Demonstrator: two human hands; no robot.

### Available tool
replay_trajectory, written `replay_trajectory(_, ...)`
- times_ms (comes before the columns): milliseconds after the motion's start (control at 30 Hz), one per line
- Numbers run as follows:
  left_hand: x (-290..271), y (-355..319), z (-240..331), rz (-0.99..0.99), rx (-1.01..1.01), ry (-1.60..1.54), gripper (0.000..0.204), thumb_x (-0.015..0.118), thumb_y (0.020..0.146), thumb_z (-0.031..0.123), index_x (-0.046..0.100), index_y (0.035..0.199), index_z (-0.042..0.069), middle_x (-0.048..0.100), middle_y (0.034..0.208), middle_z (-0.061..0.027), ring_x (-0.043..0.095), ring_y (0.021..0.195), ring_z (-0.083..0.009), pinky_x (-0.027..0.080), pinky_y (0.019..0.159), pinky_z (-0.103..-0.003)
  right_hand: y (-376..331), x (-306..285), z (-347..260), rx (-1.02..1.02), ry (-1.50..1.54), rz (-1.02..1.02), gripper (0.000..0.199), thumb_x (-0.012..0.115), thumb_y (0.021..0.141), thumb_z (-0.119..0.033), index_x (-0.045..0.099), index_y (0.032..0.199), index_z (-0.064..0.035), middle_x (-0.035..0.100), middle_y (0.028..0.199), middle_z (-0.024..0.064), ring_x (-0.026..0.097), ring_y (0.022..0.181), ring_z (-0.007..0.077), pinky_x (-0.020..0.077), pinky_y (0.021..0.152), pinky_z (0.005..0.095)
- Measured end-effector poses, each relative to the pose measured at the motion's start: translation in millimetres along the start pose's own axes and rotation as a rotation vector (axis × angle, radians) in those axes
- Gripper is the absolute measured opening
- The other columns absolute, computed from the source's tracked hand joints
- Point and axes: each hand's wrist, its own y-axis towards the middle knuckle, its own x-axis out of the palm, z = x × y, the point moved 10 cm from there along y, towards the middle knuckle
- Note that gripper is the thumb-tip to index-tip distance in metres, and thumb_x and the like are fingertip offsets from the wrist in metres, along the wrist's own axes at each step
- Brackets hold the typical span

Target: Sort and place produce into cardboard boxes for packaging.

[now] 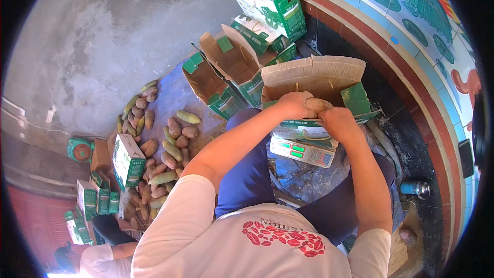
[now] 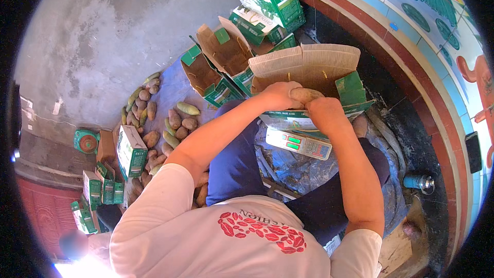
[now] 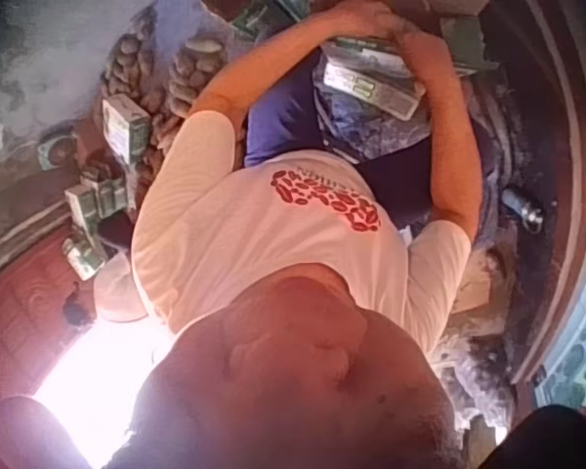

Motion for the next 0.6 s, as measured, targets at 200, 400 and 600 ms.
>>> replay_trajectory(200,4.0,5.1,7.5,-0.026,0.109,-0.043,0.046,0.066,0.075,0.034,0.060,0.113,0.009,0.063,0.103,-0.0169,0.059,0.097,-0.0337,0.046,0.084,-0.039,0.0,-1.6,1.9,0.029,0.013,0.036,0.015,0.053,0.080,-0.014,0.067,0.080,-0.0104,0.066,0.076,0.0124,0.066,0.073,0.0284,0.0513,0.063,0.0404)
replay_trajectory(400,-29.6,-27.7,19.1,0.134,0.189,-0.125,0.027,0.061,0.083,0.020,0.064,0.104,0.004,0.065,0.097,-0.0159,0.062,0.090,-0.0287,0.048,0.080,-0.035,3.3,-5.7,-2.2,0.018,0.000,0.071,0.013,0.055,0.079,-0.012,0.067,0.083,-0.0106,0.066,0.075,0.0122,0.066,0.074,0.0281,0.0513,0.064,0.0404)
replay_trajectory(600,-107.3,-99.0,-15.9,0.515,0.205,-0.322,0.017,0.058,0.086,0.012,0.065,0.098,0.002,0.067,0.094,-0.0108,0.063,0.087,-0.0175,0.048,0.077,-0.029,2.3,-2.8,6.7,0.022,0.061,0.071,0.014,0.058,0.080,-0.019,0.065,0.082,-0.0073,0.063,0.074,0.0140,0.062,0.075,0.0321,0.0485,0.067,0.0431)
